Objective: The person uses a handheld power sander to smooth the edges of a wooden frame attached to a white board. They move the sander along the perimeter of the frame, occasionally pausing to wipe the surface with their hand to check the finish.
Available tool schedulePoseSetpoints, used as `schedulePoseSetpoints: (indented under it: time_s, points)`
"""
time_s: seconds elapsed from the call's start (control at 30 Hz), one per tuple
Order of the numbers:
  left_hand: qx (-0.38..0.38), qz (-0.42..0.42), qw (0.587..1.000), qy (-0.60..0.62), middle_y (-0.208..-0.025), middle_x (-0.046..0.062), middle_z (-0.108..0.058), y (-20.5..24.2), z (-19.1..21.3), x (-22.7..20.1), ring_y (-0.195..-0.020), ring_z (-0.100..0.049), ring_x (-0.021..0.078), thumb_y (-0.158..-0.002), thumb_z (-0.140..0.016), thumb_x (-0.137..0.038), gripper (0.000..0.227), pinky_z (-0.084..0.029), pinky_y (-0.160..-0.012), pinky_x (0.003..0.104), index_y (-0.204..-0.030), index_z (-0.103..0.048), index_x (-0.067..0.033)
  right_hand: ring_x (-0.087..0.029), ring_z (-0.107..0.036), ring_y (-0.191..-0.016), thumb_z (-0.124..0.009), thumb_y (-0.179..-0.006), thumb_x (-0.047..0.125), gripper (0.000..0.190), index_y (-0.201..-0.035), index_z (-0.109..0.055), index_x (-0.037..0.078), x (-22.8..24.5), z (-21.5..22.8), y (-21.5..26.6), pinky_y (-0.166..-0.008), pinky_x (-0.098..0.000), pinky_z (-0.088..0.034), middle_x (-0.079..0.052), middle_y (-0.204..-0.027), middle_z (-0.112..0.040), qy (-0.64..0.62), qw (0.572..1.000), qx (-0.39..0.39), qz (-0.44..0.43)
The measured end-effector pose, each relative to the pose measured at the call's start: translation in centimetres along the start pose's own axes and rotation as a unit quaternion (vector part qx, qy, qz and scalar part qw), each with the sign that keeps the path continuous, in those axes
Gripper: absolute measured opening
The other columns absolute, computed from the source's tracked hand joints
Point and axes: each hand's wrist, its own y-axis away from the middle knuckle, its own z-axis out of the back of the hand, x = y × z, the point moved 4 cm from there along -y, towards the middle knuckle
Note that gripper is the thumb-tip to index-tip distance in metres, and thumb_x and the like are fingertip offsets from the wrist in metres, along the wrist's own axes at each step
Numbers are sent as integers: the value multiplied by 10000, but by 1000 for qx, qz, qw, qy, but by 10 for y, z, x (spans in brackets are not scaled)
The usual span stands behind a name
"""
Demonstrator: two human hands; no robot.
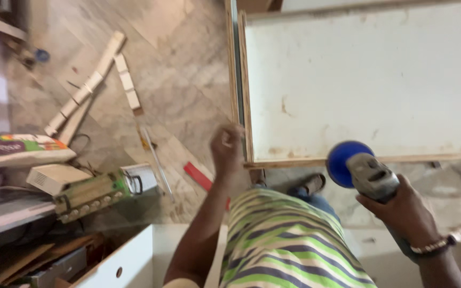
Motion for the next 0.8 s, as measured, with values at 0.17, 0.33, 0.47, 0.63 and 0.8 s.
schedulePoseSetpoints:
  time_s: [0.17, 0.33, 0.47, 0.63, 0.8]
  points:
    - [-119, 172, 976, 65, -979, 13, -719, -11, 33, 90, -892, -657, 117, -1007, -607, -397, 330, -541, -745, 299, -1054, -682, -79, -352, -765, -934, -860, -658, 551, 833, -1287, -614, 64, 51, 3, 20, -812, -479, -600, -170, -1004, -771, 52, 996, -25, 73]
    - [-159, 340, 911, 170, -1004, 26, -713, 29, 43, 160, -899, -655, 137, -1030, -564, -448, 409, -527, -791, 320, -1111, -654, -57, -345, -783, -881, -863, -645, 534, 794, -1216, -595, 52, 83, -4, 32, -768, -462, -621, -185, -957, -776, 53, 994, 20, 93]
    - [-143, 440, 855, 234, -926, 56, -716, 64, 41, 200, -823, -666, 175, -1017, -511, -496, 484, -509, -723, 333, -1111, -661, -45, -313, -801, -850, -835, -682, 582, 800, -1238, -548, 83, 104, -13, 32, -749, -438, -641, -152, -950, -779, 146, 979, 78, 117]
    - [-187, 413, 844, 286, -842, 58, -666, 114, 45, 246, -703, -608, 171, -1036, -543, -482, 478, -471, -605, 312, -1083, -652, -19, -366, -754, -809, -850, -642, 575, 822, -1245, -543, 108, 129, -16, 28, -711, -488, -599, -172, -903, -765, 138, 960, 54, 237]
    - [-196, 375, 878, 224, -823, 57, -660, 164, 47, 251, -653, -589, 125, -1038, -571, -452, 456, -438, -561, 264, -1041, -660, -4, -363, -757, -773, -820, -688, 608, 780, -1218, -548, 103, 143, -15, 19, -690, -485, -603, -169, -879, -763, 179, 934, 45, 307]
